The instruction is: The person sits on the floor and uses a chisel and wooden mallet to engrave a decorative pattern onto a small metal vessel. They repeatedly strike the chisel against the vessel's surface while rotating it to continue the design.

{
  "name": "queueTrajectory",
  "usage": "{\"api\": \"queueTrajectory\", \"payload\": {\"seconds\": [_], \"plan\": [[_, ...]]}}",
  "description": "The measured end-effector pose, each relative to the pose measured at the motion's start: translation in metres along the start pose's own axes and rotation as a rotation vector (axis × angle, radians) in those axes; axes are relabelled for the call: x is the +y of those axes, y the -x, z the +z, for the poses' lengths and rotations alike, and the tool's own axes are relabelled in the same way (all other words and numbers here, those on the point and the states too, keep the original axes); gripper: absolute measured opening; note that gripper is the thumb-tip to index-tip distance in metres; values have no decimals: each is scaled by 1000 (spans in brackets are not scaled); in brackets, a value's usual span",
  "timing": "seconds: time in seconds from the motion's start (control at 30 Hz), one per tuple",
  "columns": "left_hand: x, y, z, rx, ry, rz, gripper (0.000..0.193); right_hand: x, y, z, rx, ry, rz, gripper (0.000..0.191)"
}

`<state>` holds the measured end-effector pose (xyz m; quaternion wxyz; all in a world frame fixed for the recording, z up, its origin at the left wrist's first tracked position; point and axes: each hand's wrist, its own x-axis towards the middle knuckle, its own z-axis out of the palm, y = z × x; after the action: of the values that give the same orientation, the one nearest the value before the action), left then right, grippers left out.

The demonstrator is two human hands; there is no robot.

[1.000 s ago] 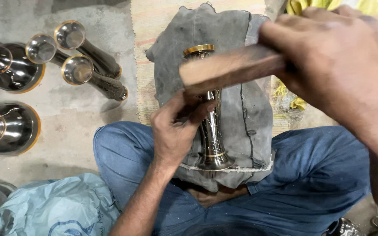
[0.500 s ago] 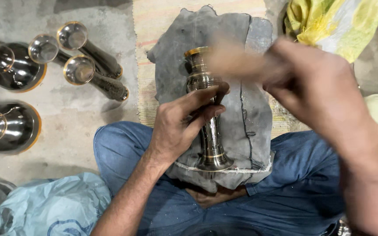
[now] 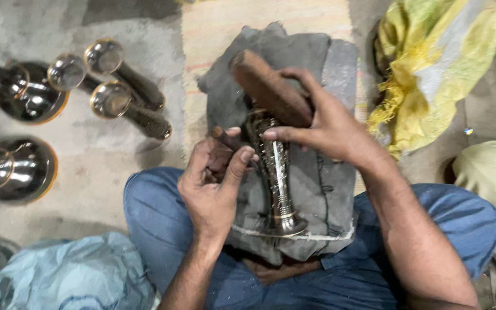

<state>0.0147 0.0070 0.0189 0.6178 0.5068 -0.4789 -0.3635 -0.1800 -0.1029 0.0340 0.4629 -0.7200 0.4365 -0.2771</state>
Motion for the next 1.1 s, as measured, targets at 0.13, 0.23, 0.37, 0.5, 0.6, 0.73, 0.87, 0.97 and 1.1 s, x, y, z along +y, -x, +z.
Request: {"api": "queueTrajectory", "payload": {"seconds": [0.13, 0.23, 0.37, 0.5, 0.6, 0.73, 0.87, 0.97, 1.1], "plan": [[5, -8, 21, -162, -104, 188, 39, 7, 11, -3, 30, 55, -129, 86], [8, -19, 31, -260, -254, 244, 41, 11, 21, -9, 96, 112, -69, 74], [12, -28, 30, -316, -339, 253, 43, 7, 44, -38, 304, 401, -87, 55], [13, -28, 30, -338, -431, 321, 40, -14, 64, -57, 413, 564, -259, 42], [13, -30, 33, -399, -443, 277, 40, -28, 75, -66, 478, 729, -452, 43], [15, -32, 36, -393, -456, 237, 40, -32, 81, -73, 559, 687, -301, 37], [21, -33, 38, -435, -512, 213, 35, -25, 84, -81, 436, 792, -302, 32], [23, -37, 40, -496, -543, 249, 40, -19, 87, -84, 398, 600, -116, 30], [25, -41, 37, -612, -526, 318, 36, -7, 97, -84, 422, 884, -336, 30]]}}
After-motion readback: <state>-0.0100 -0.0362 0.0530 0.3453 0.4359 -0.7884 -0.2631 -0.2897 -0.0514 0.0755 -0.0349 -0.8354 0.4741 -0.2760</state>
